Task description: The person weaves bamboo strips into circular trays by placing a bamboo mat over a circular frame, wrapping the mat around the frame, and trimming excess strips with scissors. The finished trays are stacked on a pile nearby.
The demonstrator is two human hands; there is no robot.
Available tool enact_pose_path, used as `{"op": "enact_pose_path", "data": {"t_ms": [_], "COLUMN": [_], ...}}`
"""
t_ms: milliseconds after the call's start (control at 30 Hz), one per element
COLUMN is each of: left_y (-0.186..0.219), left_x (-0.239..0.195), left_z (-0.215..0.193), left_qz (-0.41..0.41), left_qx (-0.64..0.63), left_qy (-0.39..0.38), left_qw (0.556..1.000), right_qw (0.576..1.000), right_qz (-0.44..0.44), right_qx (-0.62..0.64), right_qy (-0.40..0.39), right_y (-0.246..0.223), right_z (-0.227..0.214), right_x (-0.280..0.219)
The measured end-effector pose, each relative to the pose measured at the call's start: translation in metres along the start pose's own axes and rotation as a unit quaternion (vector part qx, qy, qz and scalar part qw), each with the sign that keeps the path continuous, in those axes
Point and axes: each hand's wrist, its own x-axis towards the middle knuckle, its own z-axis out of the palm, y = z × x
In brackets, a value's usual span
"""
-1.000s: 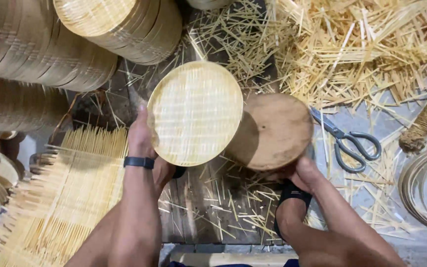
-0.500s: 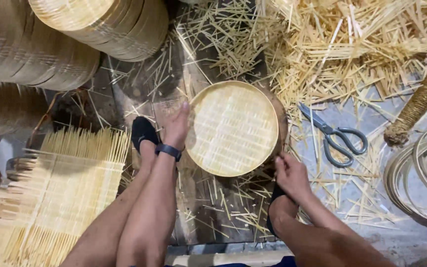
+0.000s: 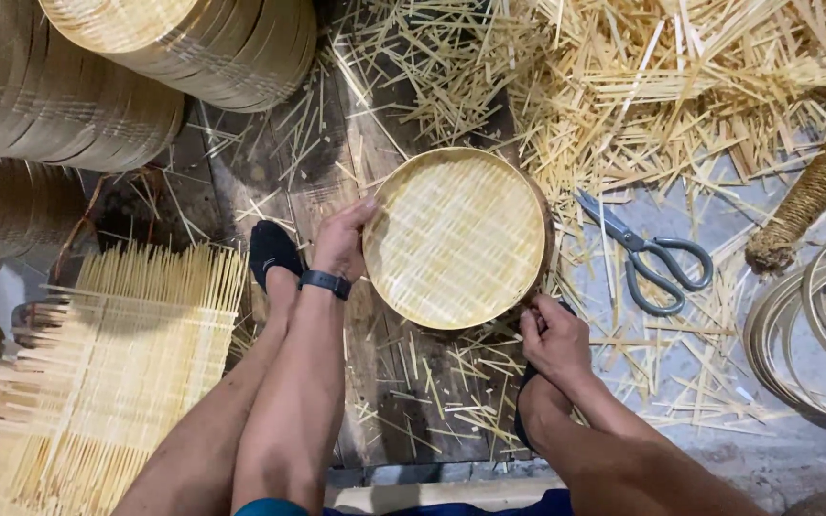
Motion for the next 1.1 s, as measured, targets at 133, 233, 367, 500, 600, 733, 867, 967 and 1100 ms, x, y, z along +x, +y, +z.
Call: {"op": "enact_pose_path", "data": {"t_ms": [133, 233, 367, 500, 600, 733, 867, 967, 1100], "left_y": [0.006, 0.02, 0.022, 0.027, 0.02, -0.006, 0.014, 0.018, 0.01], "left_x": [0.004, 0.004, 0.01, 0.023, -0.013, -0.023, -0.038, -0.023, -0.004], "left_z": [0.006, 0.02, 0.023, 0.042, 0.03, 0.009, 0.05, 0.068, 0.073], "left_qz": [-0.019, -0.049, -0.052, 0.175, 0.253, 0.284, 0.207, 0.146, 0.119], "left_qx": [-0.009, 0.01, 0.136, 0.331, 0.396, 0.41, 0.488, 0.531, 0.524], "left_qy": [0.007, 0.008, 0.001, -0.03, 0.009, 0.023, -0.011, -0.071, -0.135], "left_qw": [1.0, 0.999, 0.989, 0.927, 0.883, 0.866, 0.848, 0.832, 0.833], "right_qw": [0.999, 0.985, 0.971, 0.955, 0.963, 0.946, 0.938, 0.938, 0.956], "right_qz": [0.017, 0.099, 0.001, 0.051, 0.09, 0.146, 0.164, 0.211, 0.05], "right_qx": [-0.024, 0.142, -0.158, -0.292, -0.247, -0.255, -0.211, -0.178, -0.255], "right_qy": [-0.014, -0.014, 0.177, 0.014, -0.065, -0.133, -0.221, -0.209, -0.138], "right_y": [0.011, 0.052, 0.109, 0.17, 0.173, 0.16, 0.149, 0.094, 0.037], "right_z": [-0.001, -0.012, -0.071, -0.111, -0.117, -0.13, -0.137, -0.143, -0.146], "right_x": [0.001, 0.016, 0.04, 0.072, 0.081, 0.083, 0.076, 0.077, 0.093]}}
